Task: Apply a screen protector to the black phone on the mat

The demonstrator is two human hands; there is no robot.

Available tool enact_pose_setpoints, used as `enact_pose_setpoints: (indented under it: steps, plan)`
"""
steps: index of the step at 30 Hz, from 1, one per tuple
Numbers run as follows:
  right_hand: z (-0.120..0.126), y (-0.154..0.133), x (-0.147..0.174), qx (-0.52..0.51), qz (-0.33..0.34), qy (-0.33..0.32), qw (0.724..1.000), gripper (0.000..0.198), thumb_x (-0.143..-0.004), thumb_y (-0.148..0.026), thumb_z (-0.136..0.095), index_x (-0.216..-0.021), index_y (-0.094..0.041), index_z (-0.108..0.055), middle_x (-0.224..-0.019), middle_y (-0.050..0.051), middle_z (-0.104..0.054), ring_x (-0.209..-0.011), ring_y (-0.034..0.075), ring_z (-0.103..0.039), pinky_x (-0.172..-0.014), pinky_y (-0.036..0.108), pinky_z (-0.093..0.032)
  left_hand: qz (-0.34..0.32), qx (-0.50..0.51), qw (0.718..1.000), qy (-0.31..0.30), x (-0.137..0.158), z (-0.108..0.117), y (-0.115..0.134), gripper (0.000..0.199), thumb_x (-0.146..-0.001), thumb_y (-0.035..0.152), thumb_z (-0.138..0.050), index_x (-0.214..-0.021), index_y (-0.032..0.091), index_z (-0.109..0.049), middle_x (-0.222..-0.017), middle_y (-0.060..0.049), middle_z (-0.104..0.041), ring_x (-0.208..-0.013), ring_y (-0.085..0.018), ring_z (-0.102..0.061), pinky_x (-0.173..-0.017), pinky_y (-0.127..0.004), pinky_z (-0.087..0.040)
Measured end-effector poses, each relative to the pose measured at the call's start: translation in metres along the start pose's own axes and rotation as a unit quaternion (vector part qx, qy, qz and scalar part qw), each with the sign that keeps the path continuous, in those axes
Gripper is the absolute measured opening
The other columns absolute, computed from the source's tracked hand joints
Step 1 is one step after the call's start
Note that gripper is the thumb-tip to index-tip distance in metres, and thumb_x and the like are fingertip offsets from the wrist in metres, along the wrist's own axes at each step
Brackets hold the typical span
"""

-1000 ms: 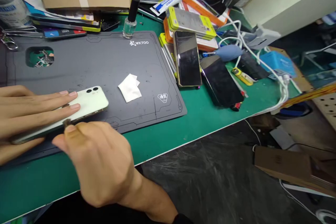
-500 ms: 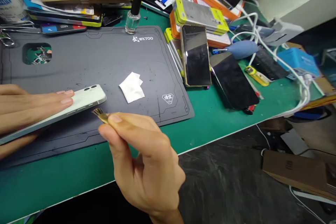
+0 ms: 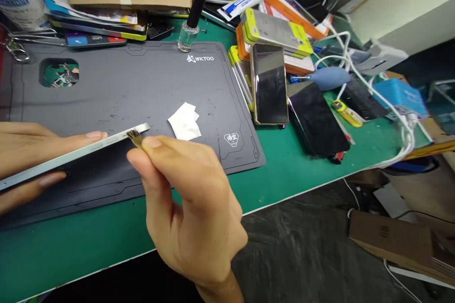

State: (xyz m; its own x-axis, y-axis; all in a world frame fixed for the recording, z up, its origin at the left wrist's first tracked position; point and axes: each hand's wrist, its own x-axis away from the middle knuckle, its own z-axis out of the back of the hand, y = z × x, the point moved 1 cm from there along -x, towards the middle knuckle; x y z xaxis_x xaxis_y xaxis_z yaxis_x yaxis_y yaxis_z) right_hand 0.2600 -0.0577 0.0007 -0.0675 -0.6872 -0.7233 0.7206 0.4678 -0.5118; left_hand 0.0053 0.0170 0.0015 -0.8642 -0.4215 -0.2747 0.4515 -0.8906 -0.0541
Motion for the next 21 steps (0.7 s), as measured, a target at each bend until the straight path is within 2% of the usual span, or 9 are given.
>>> enact_pose_setpoints:
  steps: [3, 6, 9, 10, 13, 14, 18, 20, 21]
  plan:
    - [-0.002, -0.004, -0.002, -0.016, -0.030, 0.000, 0.999, 0.011, -0.105, -0.008, -0.067, -0.096, -0.013, -0.070, -0.091, 0.004, -0.078, -0.088, 0.009, -0.076, -0.083, 0.021, -0.065, -0.002, -0.010, 1.000, 0.015, -0.001, 0.000, 0.000, 0.060, -0.092, 0.044, -0.048, -0.152, 0.041, -0.042, -0.138, 0.024, -0.068, -0.095, 0.008, -0.071, -0.072, -0.008, -0.068]
    - [0.000, -0.013, -0.005, -0.009, -0.031, -0.052, 0.998, 0.006, -0.105, -0.009, -0.069, -0.100, -0.011, -0.071, -0.095, 0.004, -0.079, -0.094, 0.009, -0.077, -0.087, 0.019, -0.065, -0.013, -0.020, 0.999, 0.029, -0.002, 0.000, 0.000, 0.064, -0.090, 0.043, -0.053, -0.153, 0.039, -0.041, -0.139, 0.023, -0.067, -0.096, 0.006, -0.072, -0.072, -0.011, -0.071]
    - [-0.001, -0.016, -0.006, -0.034, -0.003, -0.102, 0.994, 0.005, -0.104, -0.015, -0.073, -0.103, -0.011, -0.070, -0.098, 0.004, -0.080, -0.093, 0.009, -0.077, -0.088, 0.018, -0.064, -0.020, -0.015, 0.999, 0.039, -0.002, 0.000, 0.000, 0.067, -0.090, 0.040, -0.051, -0.156, 0.036, -0.038, -0.138, 0.021, -0.069, -0.098, 0.004, -0.073, -0.074, -0.012, -0.072]
    - [-0.002, -0.015, -0.006, -0.039, 0.008, -0.096, 0.995, 0.004, -0.103, -0.013, -0.074, -0.103, -0.012, -0.071, -0.098, 0.003, -0.080, -0.092, 0.009, -0.077, -0.087, 0.018, -0.064, -0.019, -0.016, 0.999, 0.039, -0.002, 0.000, 0.000, 0.066, -0.090, 0.040, -0.050, -0.156, 0.036, -0.038, -0.135, 0.021, -0.071, -0.096, 0.005, -0.073, -0.074, -0.012, -0.072]
    - [-0.005, -0.011, -0.003, -0.035, -0.001, -0.004, 0.999, 0.006, -0.100, -0.007, -0.072, -0.097, -0.012, -0.072, -0.093, 0.001, -0.078, -0.089, 0.012, -0.077, -0.083, 0.021, -0.064, -0.011, -0.031, 0.999, 0.031, 0.000, -0.001, 0.000, 0.066, -0.091, 0.040, -0.051, -0.155, 0.039, -0.037, -0.130, 0.023, -0.072, -0.088, 0.006, -0.070, -0.069, -0.011, -0.069]
    - [-0.006, -0.010, -0.002, -0.029, -0.002, 0.002, 1.000, 0.006, -0.101, -0.007, -0.072, -0.097, -0.012, -0.071, -0.093, 0.002, -0.078, -0.088, 0.013, -0.077, -0.081, 0.024, -0.065, -0.011, -0.032, 0.999, 0.025, 0.001, -0.001, 0.000, 0.065, -0.091, 0.041, -0.051, -0.155, 0.040, -0.037, -0.132, 0.024, -0.071, -0.089, 0.006, -0.070, -0.070, -0.010, -0.069]
    - [-0.009, -0.012, 0.001, -0.017, 0.025, -0.107, 0.994, 0.005, -0.105, -0.013, -0.070, -0.105, -0.016, -0.066, -0.098, 0.001, -0.078, -0.090, 0.013, -0.078, -0.080, 0.026, -0.067, -0.017, -0.005, 1.000, 0.025, 0.003, -0.004, 0.001, 0.064, -0.093, 0.041, -0.049, -0.156, 0.033, -0.038, -0.142, 0.020, -0.067, -0.104, 0.006, -0.064, -0.084, -0.003, -0.064]
    - [-0.007, -0.013, 0.003, -0.008, 0.028, -0.010, 1.000, 0.016, -0.098, -0.006, -0.076, -0.106, -0.019, -0.071, -0.096, -0.001, -0.077, -0.089, 0.013, -0.077, -0.076, 0.026, -0.067, -0.011, 0.004, 1.000, 0.025, 0.003, -0.005, 0.002, 0.065, -0.093, 0.040, -0.051, -0.156, 0.034, -0.037, -0.138, 0.020, -0.069, -0.099, 0.006, -0.060, -0.085, -0.005, -0.060]
    - [-0.006, -0.013, 0.003, 0.003, -0.001, 0.031, 1.000, 0.021, -0.095, -0.001, -0.076, -0.106, -0.018, -0.071, -0.097, 0.000, -0.077, -0.091, 0.015, -0.077, -0.080, 0.029, -0.068, -0.015, 0.013, 0.999, 0.034, 0.003, -0.005, 0.003, 0.066, -0.093, 0.038, -0.052, -0.157, 0.033, -0.037, -0.135, 0.020, -0.071, -0.097, 0.006, -0.059, -0.084, -0.005, -0.059]
